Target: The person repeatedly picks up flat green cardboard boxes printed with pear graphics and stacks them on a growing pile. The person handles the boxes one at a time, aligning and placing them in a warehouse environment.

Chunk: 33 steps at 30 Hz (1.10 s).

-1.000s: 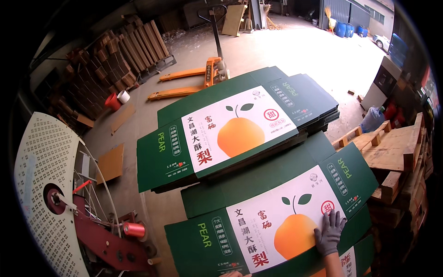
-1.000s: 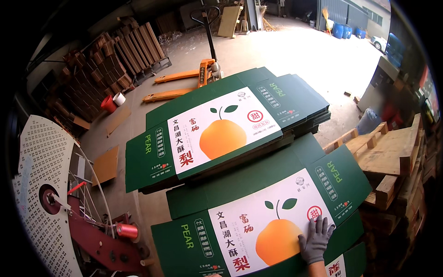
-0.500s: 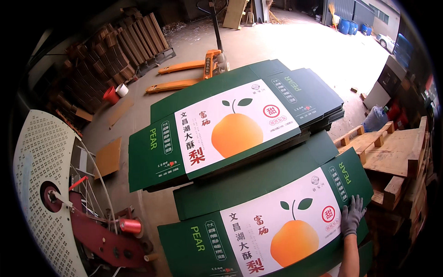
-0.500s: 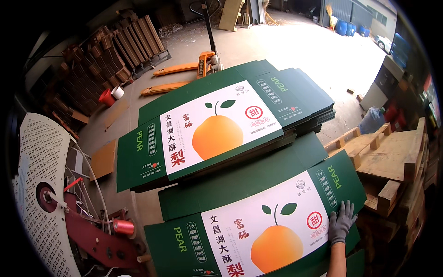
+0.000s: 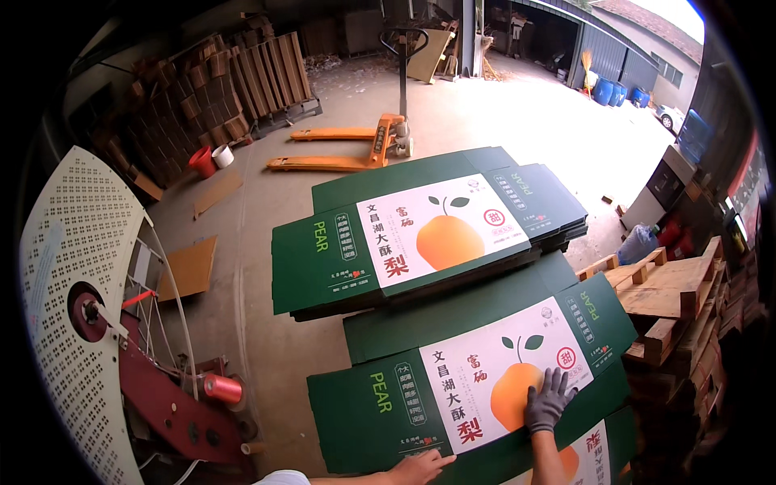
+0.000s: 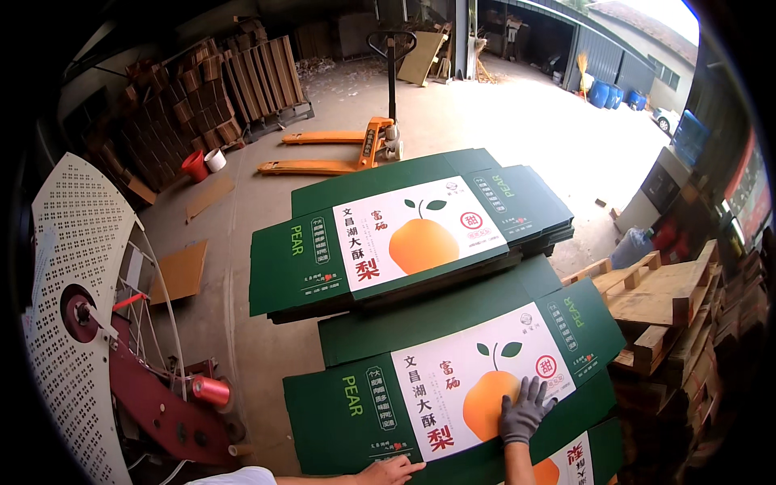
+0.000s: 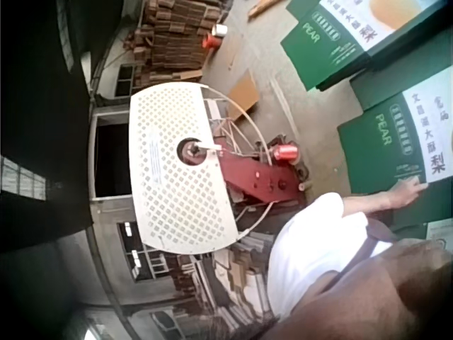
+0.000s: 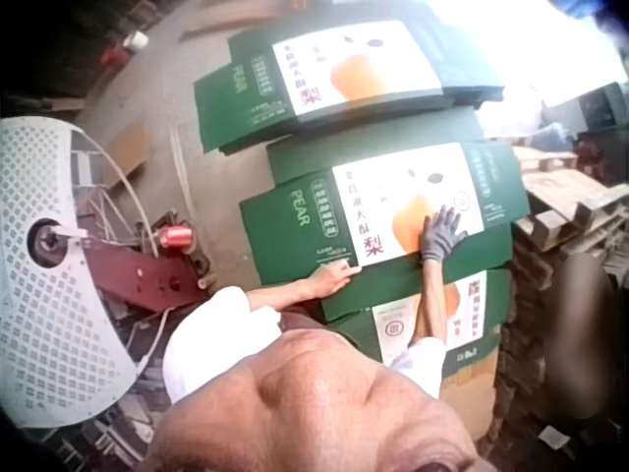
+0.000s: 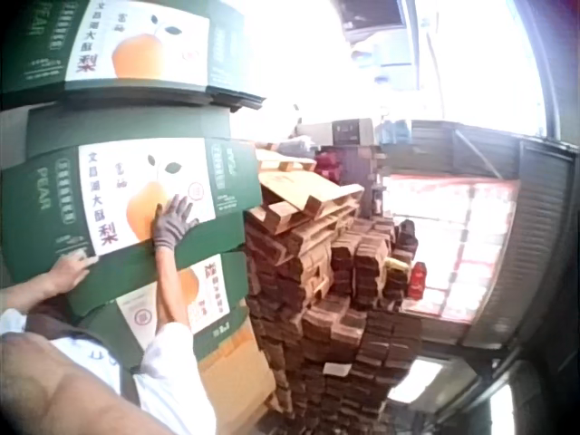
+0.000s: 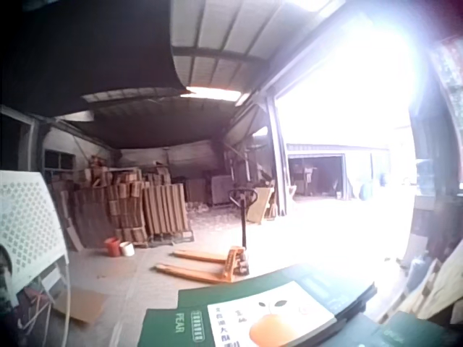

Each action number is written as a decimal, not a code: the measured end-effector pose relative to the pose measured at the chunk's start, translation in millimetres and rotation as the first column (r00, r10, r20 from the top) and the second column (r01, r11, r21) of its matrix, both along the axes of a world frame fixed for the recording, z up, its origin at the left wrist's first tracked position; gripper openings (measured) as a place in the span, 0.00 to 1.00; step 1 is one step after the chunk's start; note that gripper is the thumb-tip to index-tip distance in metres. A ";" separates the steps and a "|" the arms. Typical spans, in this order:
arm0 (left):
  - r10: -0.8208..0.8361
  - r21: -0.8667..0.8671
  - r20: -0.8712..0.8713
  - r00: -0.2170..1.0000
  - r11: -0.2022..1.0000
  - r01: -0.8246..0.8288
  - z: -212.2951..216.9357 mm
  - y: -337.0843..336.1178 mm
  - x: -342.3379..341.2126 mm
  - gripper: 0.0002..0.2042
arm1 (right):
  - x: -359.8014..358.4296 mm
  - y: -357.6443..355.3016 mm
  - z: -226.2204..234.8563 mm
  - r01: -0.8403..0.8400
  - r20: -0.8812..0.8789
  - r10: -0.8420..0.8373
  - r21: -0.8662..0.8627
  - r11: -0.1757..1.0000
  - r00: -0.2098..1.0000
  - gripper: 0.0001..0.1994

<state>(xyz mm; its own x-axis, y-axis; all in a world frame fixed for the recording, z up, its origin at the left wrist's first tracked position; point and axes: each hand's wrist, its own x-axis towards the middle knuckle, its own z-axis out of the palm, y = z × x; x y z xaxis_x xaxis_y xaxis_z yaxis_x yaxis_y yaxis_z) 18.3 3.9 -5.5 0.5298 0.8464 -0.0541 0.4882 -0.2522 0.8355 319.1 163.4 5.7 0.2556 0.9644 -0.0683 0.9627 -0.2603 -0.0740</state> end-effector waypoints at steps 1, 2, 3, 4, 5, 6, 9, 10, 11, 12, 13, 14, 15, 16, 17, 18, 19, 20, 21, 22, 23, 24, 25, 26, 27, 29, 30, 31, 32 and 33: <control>-0.019 0.005 -0.026 0.999 1.000 0.019 -1.3 1.8 1.6 0.26 | -15.8 -9.6 5.0 -0.017 -0.025 0.017 0.003 1.000 1.000 0.35; -0.063 -0.030 -0.034 0.997 0.998 0.062 -1.5 4.3 0.6 0.24 | -28.6 -18.2 2.2 -0.048 -0.021 0.048 0.015 0.999 0.999 0.35; -0.109 -0.062 -0.045 0.993 0.992 0.106 1.7 7.7 -2.1 0.22 | -42.5 -28.1 -2.3 -0.077 -0.021 0.077 0.028 0.997 0.997 0.36; -0.135 -0.102 -0.056 0.989 0.986 0.129 5.0 12.0 -0.6 0.23 | -57.4 -36.5 -0.2 -0.093 -0.057 0.096 0.056 0.994 0.994 0.36; -0.125 -0.090 -0.070 0.990 0.989 0.119 -0.1 11.1 1.3 0.22 | -69.7 -46.0 -4.7 -0.118 -0.038 0.120 0.051 0.992 0.992 0.37; -0.129 -0.071 -0.083 0.988 0.990 0.124 -1.1 11.8 1.5 0.22 | -83.6 -55.2 -5.4 -0.124 -0.046 0.127 0.058 0.991 0.991 0.37; -0.130 -0.087 -0.065 0.989 0.988 0.124 2.3 19.6 -2.1 0.22 | -111.9 -68.6 0.3 -0.122 -0.075 0.126 0.058 0.991 0.989 0.35; -0.082 -0.080 -0.034 0.996 0.994 0.079 2.7 17.5 -1.4 0.21 | -113.6 -69.4 2.3 -0.112 -0.100 0.118 0.062 0.992 0.988 0.35; -0.034 -0.075 -0.003 0.999 0.997 0.034 1.9 16.2 -1.6 0.19 | -114.8 -70.1 3.2 -0.101 -0.124 0.109 0.065 0.993 0.986 0.34; -0.014 -0.114 0.019 1.000 0.993 0.016 -3.5 14.2 -3.5 0.18 | -117.4 -70.8 2.6 -0.108 -0.112 0.117 0.084 0.991 0.987 0.34; 0.007 -0.153 0.040 0.999 0.988 -0.001 -8.9 13.0 -6.1 0.17 | -120.5 -73.2 3.2 -0.110 -0.122 0.119 0.079 0.991 0.985 0.34; 0.028 -0.193 0.060 0.998 0.981 -0.016 -13.8 10.4 -9.2 0.16 | -124.1 -75.0 4.9 -0.112 -0.134 0.121 0.075 0.991 0.984 0.34; 0.029 -0.202 0.039 0.999 0.979 -0.021 -12.2 9.9 -7.4 0.15 | -122.6 -73.6 4.9 -0.102 -0.134 0.110 0.066 0.993 0.985 0.34; 0.028 -0.211 0.017 0.999 0.977 -0.023 -9.4 6.9 -7.0 0.14 | -121.8 -73.5 6.2 -0.103 -0.131 0.110 0.062 0.993 0.985 0.34; 0.024 -0.218 -0.006 1.000 0.976 -0.025 -7.8 8.2 -7.4 0.14 | -121.6 -73.9 8.8 -0.102 -0.130 0.109 0.060 0.993 0.986 0.34; 0.023 -0.194 0.016 1.000 0.981 -0.019 -7.3 6.2 -7.4 0.14 | -120.6 -79.6 10.4 -0.102 -0.128 0.107 0.046 0.994 0.986 0.34; 0.019 -0.168 0.037 0.999 0.986 -0.012 -6.9 6.0 -7.9 0.14 | -119.3 -80.5 9.4 -0.102 -0.127 0.107 0.044 0.994 0.986 0.34; 0.012 -0.141 0.057 0.998 0.990 -0.003 -6.0 6.2 -8.3 0.14 | -117.9 -79.7 7.5 -0.099 -0.126 0.104 0.044 0.994 0.987 0.34; 0.008 -0.109 0.066 0.998 0.994 0.000 -5.6 10.6 -3.9 0.14 | -113.5 -78.6 5.4 -0.094 -0.122 0.100 0.052 0.994 0.987 0.35; 0.004 -0.087 0.066 0.998 0.996 0.001 -5.3 8.6 -3.2 0.13 | -114.3 -85.7 3.0 -0.099 -0.093 0.108 0.088 0.991 0.990 0.34; -0.001 -0.063 0.066 0.998 0.998 0.005 -5.6 10.2 -2.8 0.13 | -110.2 -74.0 0.3 -0.101 -0.103 0.107 0.060 0.993 0.989 0.34; 0.024 -0.137 0.029 0.999 0.990 -0.020 -1.6 10.7 -1.9 0.12 | -108.5 -74.3 -13.7 -0.127 -0.088 0.139 0.135 0.983 0.986 0.33; 0.043 -0.163 0.067 0.997 0.986 -0.031 -4.5 10.9 -6.2 0.12 | -119.2 -69.9 -2.2 -0.153 -0.074 0.161 0.100 0.983 0.984 0.31; 0.044 -0.189 0.084 0.996 0.982 -0.027 -9.2 17.4 -5.7 0.12 | -120.0 -69.6 -1.4 -0.145 -0.045 0.151 0.120 0.982 0.987 0.30; 0.048 -0.203 0.102 0.994 0.979 -0.026 -8.2 15.6 -3.5 0.11 | -122.7 -69.1 -0.4 -0.127 -0.026 0.131 0.106 0.986 0.991 0.31; -0.021 -0.095 0.046 0.999 0.995 0.025 7.6 28.1 -10.5 0.10 | -135.4 -75.3 -3.1 -0.056 -0.016 0.058 0.106 0.993 0.998 0.33; -0.042 -0.042 0.011 0.999 0.998 0.043 17.3 37.5 -19.0 0.10 | -148.3 -79.7 -0.4 -0.064 -0.015 0.065 0.086 0.994 0.998 0.34; -0.040 -0.018 -0.025 0.999 0.999 0.040 32.6 52.5 -34.5 0.09 | -161.7 -89.1 2.3 -0.075 -0.017 0.076 0.051 0.996 0.997 0.35; -0.071 0.019 -0.101 0.992 0.997 0.074 46.6 75.5 -55.3 0.11 | -167.5 -95.7 1.9 -0.104 -0.041 0.106 0.035 0.994 0.994 0.36; 0.036 0.319 -0.119 0.992 0.948 0.004 49.9 98.2 -83.1 0.12 | -173.3 -100.6 0.6 -0.133 -0.034 0.135 0.053 0.990 0.990 0.36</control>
<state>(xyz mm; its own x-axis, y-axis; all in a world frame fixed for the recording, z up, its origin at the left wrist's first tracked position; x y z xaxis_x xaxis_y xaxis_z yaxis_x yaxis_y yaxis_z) -64.7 102.1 44.4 0.5219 0.8386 0.1562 0.5876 -0.4862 0.6468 145.8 62.8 6.4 0.1219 0.9922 -0.0253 0.9849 -0.1241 -0.1207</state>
